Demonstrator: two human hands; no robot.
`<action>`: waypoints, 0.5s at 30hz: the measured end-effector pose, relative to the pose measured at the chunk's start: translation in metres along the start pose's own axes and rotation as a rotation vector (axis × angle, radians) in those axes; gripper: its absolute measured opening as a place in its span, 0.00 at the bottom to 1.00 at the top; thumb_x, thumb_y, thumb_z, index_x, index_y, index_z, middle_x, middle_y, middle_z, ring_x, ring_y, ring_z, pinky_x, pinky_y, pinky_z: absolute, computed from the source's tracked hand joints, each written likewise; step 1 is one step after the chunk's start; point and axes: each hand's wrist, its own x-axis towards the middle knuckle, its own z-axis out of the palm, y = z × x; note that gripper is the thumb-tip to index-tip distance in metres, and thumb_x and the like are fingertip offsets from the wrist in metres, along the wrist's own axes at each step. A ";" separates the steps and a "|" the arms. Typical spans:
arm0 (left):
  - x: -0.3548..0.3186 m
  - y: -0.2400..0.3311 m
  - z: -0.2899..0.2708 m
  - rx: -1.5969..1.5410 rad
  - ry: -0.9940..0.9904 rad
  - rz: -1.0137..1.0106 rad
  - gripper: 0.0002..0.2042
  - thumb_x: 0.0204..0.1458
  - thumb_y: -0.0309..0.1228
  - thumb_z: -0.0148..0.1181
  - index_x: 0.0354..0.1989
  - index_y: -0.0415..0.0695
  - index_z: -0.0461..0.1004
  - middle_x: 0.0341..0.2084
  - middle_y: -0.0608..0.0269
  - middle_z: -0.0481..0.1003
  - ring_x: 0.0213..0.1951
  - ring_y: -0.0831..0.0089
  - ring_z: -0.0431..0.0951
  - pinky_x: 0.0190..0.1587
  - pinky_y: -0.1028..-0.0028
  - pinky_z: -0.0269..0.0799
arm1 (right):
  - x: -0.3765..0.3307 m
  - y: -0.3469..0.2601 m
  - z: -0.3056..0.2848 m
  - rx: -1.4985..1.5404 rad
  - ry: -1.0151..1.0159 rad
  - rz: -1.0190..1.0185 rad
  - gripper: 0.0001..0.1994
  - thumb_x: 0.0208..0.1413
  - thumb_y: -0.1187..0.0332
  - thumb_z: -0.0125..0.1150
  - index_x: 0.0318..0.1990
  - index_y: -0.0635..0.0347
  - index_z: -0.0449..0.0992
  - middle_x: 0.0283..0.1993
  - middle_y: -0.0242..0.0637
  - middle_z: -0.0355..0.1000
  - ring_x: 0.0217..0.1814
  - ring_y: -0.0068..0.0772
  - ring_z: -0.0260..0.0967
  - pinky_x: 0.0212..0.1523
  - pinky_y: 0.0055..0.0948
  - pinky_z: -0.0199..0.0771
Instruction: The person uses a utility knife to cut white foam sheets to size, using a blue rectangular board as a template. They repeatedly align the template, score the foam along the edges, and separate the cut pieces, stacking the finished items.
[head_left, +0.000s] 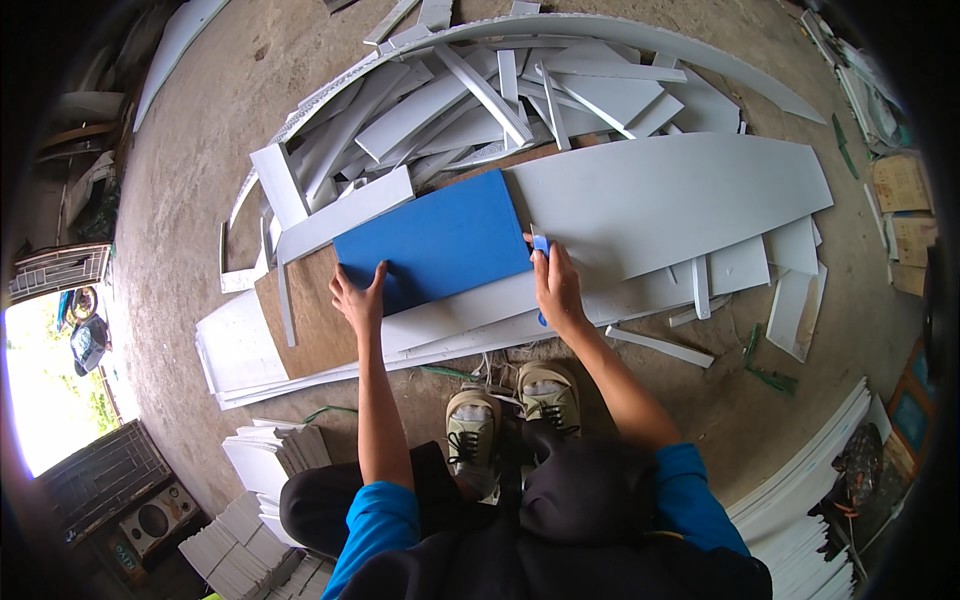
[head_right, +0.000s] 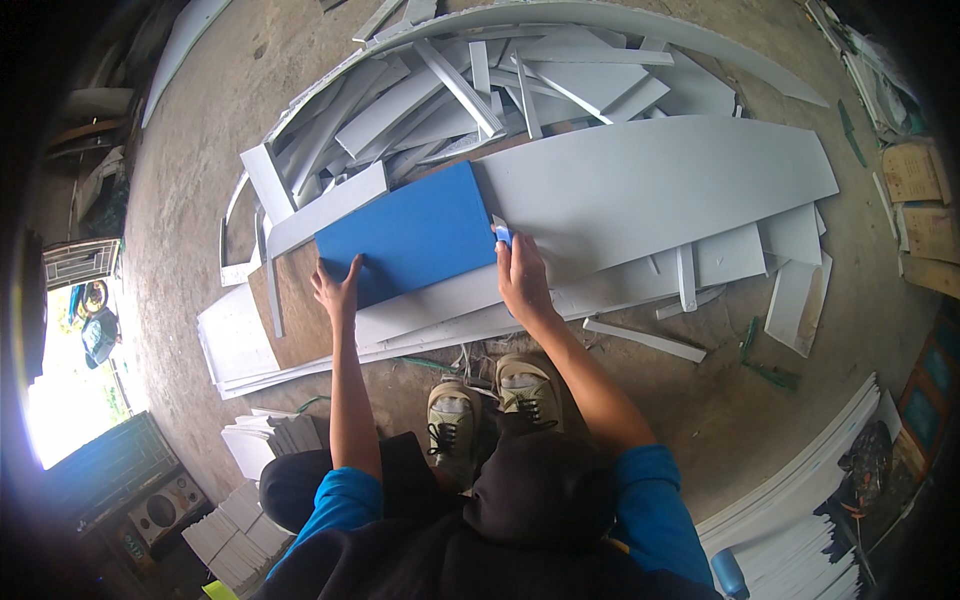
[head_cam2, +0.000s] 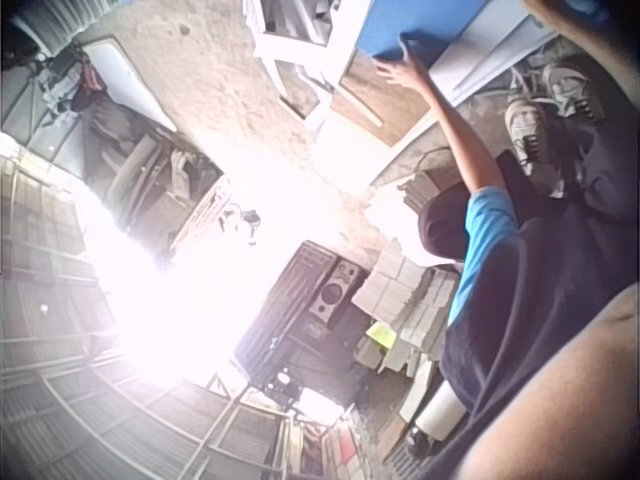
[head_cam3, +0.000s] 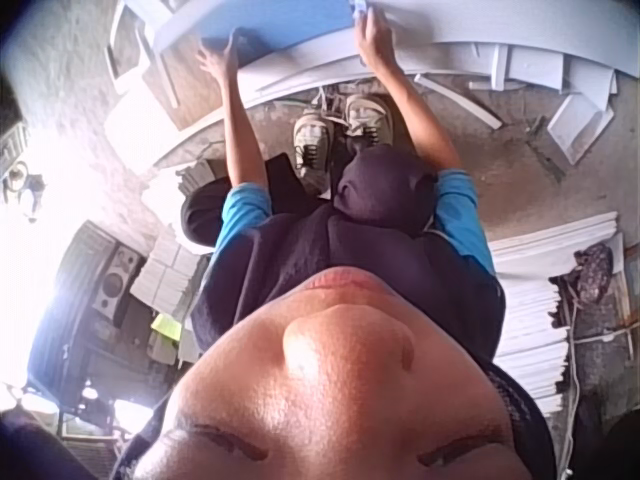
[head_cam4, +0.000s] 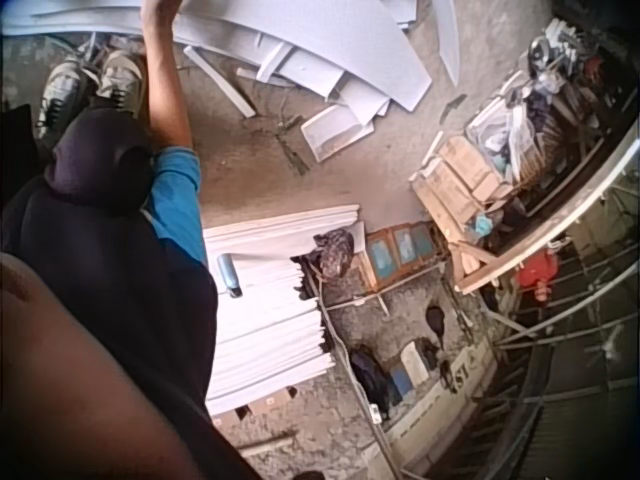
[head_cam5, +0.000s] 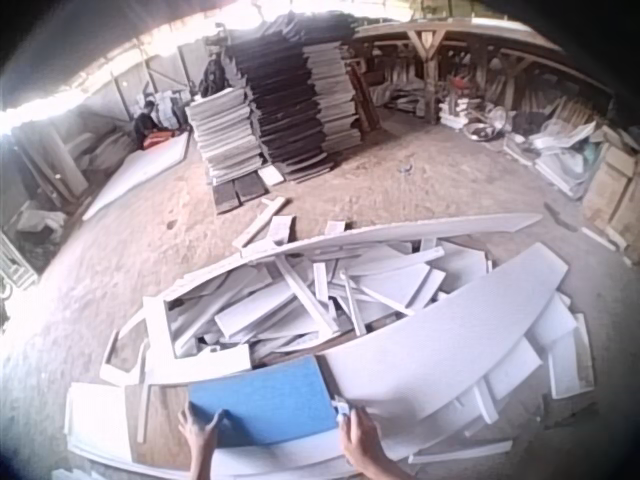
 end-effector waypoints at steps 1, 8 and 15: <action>0.000 -0.001 0.001 0.011 0.002 -0.004 0.43 0.34 0.57 0.61 0.57 0.42 0.55 0.53 0.50 0.56 0.52 0.46 0.57 0.51 0.53 0.58 | 0.000 0.001 0.000 -0.004 -0.003 0.007 0.08 0.56 0.74 0.43 0.41 0.68 0.65 0.31 0.48 0.64 0.30 0.46 0.63 0.31 0.39 0.62; -0.003 0.001 0.002 0.032 0.009 -0.003 0.43 0.35 0.58 0.60 0.57 0.43 0.55 0.53 0.50 0.56 0.52 0.47 0.57 0.50 0.53 0.58 | 0.001 -0.004 0.000 0.007 0.036 0.018 0.11 0.59 0.71 0.39 0.44 0.65 0.67 0.31 0.41 0.67 0.29 0.33 0.63 0.32 0.30 0.64; -0.009 0.017 -0.007 0.055 -0.050 -0.096 0.41 0.37 0.54 0.60 0.58 0.44 0.53 0.54 0.52 0.54 0.53 0.48 0.55 0.52 0.51 0.54 | 0.002 -0.007 -0.001 0.005 0.019 0.047 0.11 0.59 0.70 0.39 0.43 0.66 0.67 0.32 0.42 0.68 0.30 0.34 0.64 0.33 0.30 0.65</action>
